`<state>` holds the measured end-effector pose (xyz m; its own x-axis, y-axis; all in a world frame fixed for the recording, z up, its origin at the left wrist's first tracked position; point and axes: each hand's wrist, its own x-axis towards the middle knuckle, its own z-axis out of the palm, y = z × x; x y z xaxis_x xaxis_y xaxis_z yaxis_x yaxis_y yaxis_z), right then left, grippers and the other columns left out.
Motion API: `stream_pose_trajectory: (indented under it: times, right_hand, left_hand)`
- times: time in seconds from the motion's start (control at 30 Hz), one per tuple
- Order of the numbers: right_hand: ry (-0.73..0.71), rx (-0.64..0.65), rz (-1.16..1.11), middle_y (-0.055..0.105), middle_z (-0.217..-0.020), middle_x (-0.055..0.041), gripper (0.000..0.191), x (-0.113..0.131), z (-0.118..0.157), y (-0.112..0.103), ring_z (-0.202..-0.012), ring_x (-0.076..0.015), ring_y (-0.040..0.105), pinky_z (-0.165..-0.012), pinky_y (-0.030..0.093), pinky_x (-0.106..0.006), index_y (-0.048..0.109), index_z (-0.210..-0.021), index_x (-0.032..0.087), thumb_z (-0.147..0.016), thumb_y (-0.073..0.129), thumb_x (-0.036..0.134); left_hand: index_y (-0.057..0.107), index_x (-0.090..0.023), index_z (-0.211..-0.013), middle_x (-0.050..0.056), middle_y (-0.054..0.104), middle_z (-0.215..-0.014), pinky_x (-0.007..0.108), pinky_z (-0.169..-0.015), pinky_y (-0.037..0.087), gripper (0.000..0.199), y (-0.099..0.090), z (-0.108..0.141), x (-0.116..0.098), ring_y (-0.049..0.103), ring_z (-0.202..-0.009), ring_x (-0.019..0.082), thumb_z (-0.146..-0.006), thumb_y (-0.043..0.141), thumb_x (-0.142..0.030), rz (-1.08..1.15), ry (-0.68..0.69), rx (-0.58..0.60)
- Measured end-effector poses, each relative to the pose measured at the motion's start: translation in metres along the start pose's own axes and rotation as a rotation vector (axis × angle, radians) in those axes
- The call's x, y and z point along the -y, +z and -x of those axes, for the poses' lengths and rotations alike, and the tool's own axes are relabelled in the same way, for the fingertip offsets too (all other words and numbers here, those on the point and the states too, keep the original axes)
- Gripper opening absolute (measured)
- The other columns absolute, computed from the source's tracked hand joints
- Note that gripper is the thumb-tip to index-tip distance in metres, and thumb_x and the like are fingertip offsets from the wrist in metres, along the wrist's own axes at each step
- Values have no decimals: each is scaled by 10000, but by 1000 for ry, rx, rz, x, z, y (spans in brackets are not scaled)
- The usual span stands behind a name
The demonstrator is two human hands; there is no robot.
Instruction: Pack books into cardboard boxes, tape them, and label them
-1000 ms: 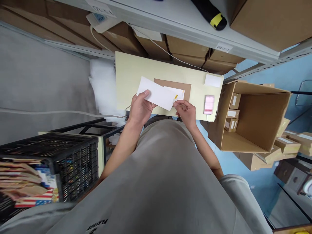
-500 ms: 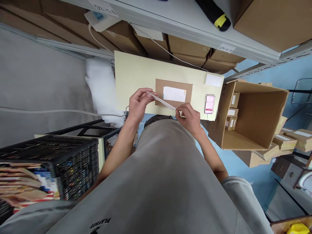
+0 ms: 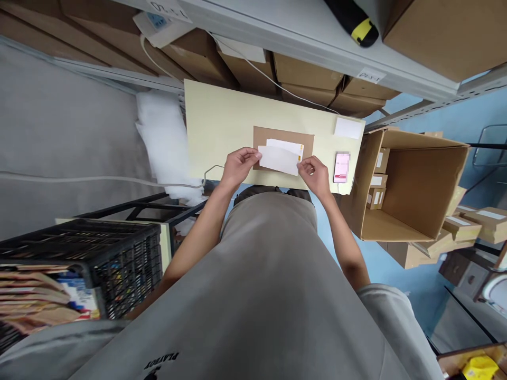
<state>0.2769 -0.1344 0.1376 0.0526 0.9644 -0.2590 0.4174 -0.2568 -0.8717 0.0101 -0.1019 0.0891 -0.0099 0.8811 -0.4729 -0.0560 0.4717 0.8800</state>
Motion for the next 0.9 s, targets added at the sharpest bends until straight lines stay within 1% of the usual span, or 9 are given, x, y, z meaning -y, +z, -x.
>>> stream_pose_trajectory:
  times: [0.1,0.17,0.23,0.37,0.47,0.53,0.67,0.77,0.9]
  right_hand:
    - [23,20,-2,717,-922,-5,297,-15,-19,0,-836,-167,633,-806,562,-335,702,-873,253,-984,779,517]
    - [20,34,8,718,-959,-16,279,-25,-33,0,-899,-181,651,-860,571,-350,710,-877,256,-981,790,502]
    - [19,43,27,708,-980,-27,253,-34,-45,-1,-950,-193,658,-915,575,-367,709,-856,254,-975,805,455]
    - [30,63,53,696,-994,-41,215,-50,-64,2,-1001,-209,659,-997,571,-406,701,-825,247,-969,810,364]
    - [29,79,61,699,-1000,-48,198,-60,-69,6,-987,-217,646,-996,577,-416,701,-835,252,-974,803,351]
    - [24,80,79,696,-996,-48,203,-65,-70,9,-975,-219,630,-987,580,-411,697,-837,259,-978,806,356]
    - [1,83,128,682,-991,-52,188,-76,-71,12,-966,-223,610,-982,572,-404,701,-845,258,-992,792,332]
    - [-26,93,161,674,-981,-53,159,-84,-70,11,-957,-233,603,-989,566,-420,714,-869,255,-1004,772,317]
    - [-60,95,182,658,-948,-49,193,-92,-69,10,-950,-254,604,-968,566,-450,715,-880,256,-1031,753,371]
  left_hand:
    - [747,-229,-861,68,784,-976,362,-930,583,314,3,-14,3,715,-951,230,-827,929,-482,-86,49,-11]
    - [749,-230,-861,80,791,-1043,361,-948,576,230,5,-24,4,713,-995,237,-861,898,-405,-131,73,-25]
    - [744,-225,-850,86,788,-1044,359,-951,563,181,7,-33,7,702,-998,237,-876,881,-340,-160,75,-25]
    - [733,-217,-811,81,763,-986,375,-968,531,159,13,-48,17,660,-954,230,-882,867,-263,-219,71,-43]
    - [733,-228,-786,71,735,-962,406,-1024,503,154,14,-54,28,628,-952,239,-892,845,-232,-299,101,-83]
    - [742,-233,-791,66,721,-948,414,-1030,490,142,13,-56,35,598,-940,239,-905,825,-230,-346,112,-99]
    - [760,-233,-815,59,713,-934,416,-1025,477,128,9,-57,46,568,-902,231,-920,829,-254,-391,122,-90]
    - [763,-237,-825,46,713,-917,428,-1049,479,127,6,-58,50,582,-880,229,-929,831,-261,-441,140,-78]
    - [751,-246,-834,30,739,-915,440,-1107,484,129,7,-57,50,658,-939,240,-955,795,-241,-558,175,-71]
